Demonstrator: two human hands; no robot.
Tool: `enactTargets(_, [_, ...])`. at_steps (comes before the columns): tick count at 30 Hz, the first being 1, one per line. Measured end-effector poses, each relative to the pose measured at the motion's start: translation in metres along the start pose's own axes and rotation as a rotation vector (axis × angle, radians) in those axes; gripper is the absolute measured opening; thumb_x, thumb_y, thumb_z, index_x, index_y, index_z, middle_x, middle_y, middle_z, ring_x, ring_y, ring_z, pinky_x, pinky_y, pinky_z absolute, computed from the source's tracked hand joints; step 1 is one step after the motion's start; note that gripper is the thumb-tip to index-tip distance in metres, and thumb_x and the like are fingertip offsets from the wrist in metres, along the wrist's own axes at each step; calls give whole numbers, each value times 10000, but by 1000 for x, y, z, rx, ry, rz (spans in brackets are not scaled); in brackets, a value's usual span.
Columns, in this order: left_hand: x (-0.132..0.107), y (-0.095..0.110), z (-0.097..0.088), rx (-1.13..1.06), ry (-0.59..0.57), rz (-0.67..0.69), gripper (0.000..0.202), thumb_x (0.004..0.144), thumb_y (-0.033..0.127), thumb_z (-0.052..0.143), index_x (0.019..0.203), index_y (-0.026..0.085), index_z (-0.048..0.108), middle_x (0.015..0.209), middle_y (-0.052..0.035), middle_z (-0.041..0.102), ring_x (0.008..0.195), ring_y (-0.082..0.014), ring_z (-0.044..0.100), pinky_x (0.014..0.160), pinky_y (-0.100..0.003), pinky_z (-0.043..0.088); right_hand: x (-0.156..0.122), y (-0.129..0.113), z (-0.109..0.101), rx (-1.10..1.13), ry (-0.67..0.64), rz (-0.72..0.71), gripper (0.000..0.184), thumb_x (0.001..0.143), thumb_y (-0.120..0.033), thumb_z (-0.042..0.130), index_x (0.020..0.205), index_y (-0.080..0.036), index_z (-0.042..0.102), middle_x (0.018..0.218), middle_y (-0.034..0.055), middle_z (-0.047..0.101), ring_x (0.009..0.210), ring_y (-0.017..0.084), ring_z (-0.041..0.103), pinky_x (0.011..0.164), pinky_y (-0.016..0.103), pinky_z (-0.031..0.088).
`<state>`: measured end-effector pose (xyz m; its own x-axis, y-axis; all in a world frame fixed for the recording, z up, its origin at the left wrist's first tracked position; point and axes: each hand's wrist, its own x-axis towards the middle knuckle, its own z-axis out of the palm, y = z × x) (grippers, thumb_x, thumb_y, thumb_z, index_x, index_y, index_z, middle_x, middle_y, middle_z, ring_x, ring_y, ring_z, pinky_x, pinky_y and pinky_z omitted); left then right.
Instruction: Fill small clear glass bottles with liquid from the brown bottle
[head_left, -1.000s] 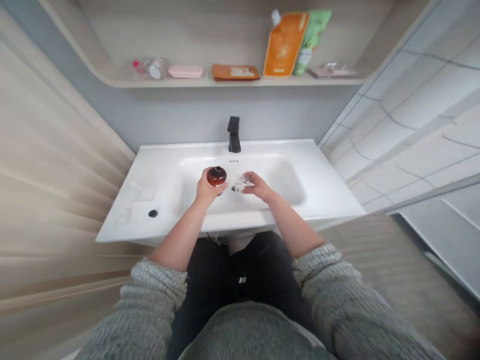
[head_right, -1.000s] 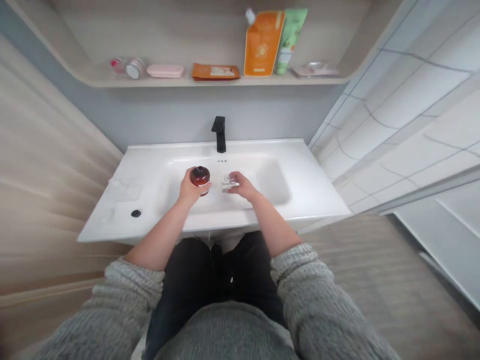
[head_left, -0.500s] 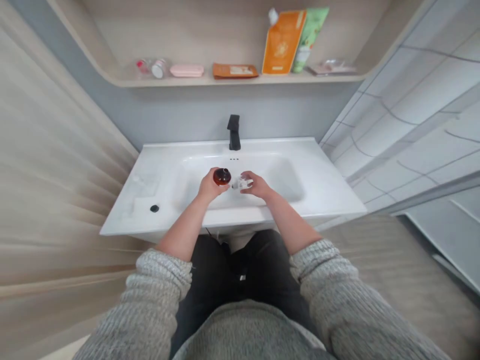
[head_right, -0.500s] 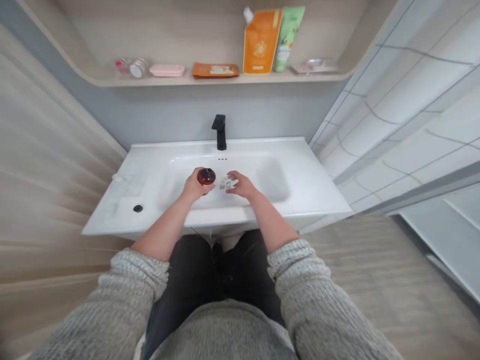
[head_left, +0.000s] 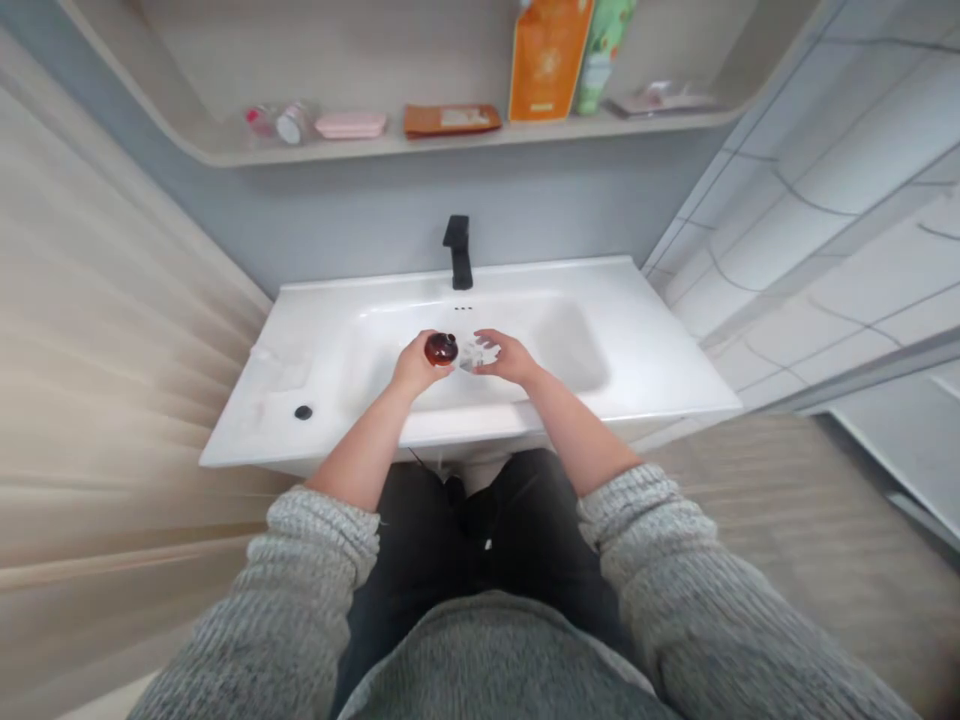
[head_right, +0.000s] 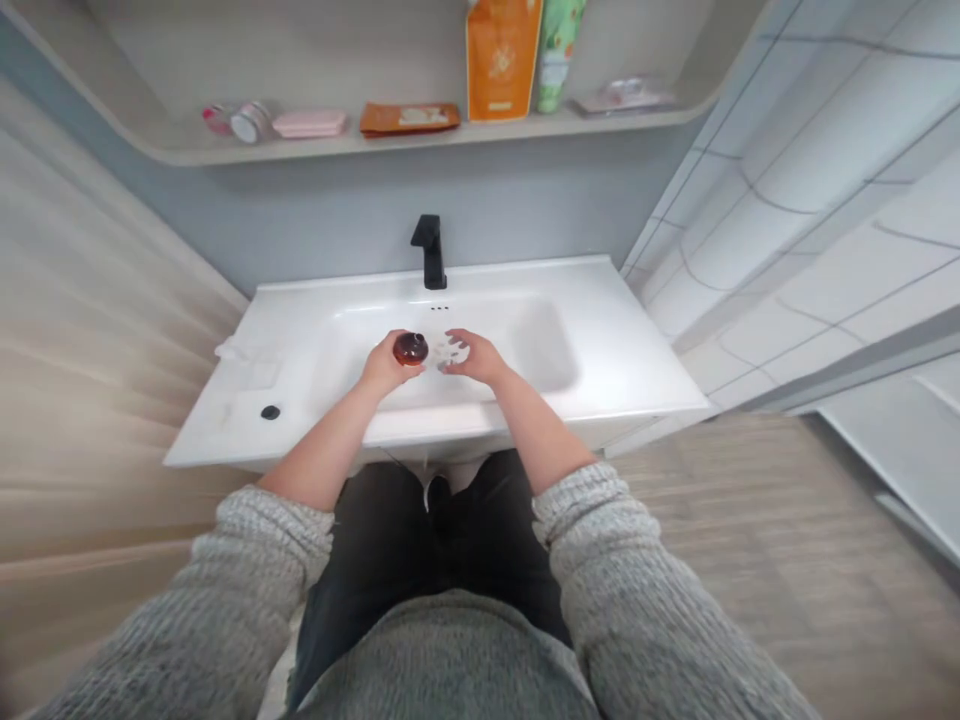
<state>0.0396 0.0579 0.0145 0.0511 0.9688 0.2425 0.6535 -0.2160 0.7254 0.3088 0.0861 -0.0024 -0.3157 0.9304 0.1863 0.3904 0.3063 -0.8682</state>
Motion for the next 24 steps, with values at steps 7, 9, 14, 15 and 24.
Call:
enactTargets(7, [-1, 2, 0, 31, -21, 0, 770, 677, 224, 990, 1382, 254, 679, 1347, -103, 815, 1252, -342, 783, 1145, -462, 610, 1, 3, 2, 2, -5, -6, 866, 617, -368, 1056, 1422, -280, 748, 1334, 92, 810, 1154, 311, 738, 948, 434, 643])
enactTargets(9, [-1, 3, 0, 45, -23, -8, 768, 680, 225, 983, 1386, 256, 682, 1355, -101, 813, 1258, -346, 781, 1151, -468, 606, 2, 5, 2, 13, -7, -3, 861, 618, -356, 1053, 1421, -281, 750, 1333, 93, 808, 1178, 315, 738, 930, 422, 650])
enactTargets(14, [-2, 4, 1, 70, -46, -2, 759, 685, 222, 963, 1394, 264, 691, 1369, -90, 811, 1267, -348, 775, 1161, -476, 599, 2, 8, 3, 10, -14, 0, 857, 619, -345, 1049, 1419, -269, 751, 1298, 95, 805, 1188, 320, 745, 946, 430, 656])
enactTargets(15, [-2, 5, 1, 86, -51, 3, 755, 689, 222, 961, 1394, 267, 696, 1379, -93, 809, 1276, -354, 772, 1164, -480, 596, 3, 9, 3, 5, -15, 1, 859, 617, -340, 1050, 1419, -270, 751, 1293, 93, 805, 1181, 320, 746, 954, 435, 656])
enactTargets(24, [-5, 7, 5, 246, -65, 25, 737, 712, 203, 936, 1408, 300, 712, 1418, -99, 799, 1304, -375, 758, 1148, -472, 580, 4, 10, 3, -19, -13, 5, 861, 590, -336, 1055, 1399, -291, 765, 1260, 74, 814, 1129, 305, 743, 949, 436, 661])
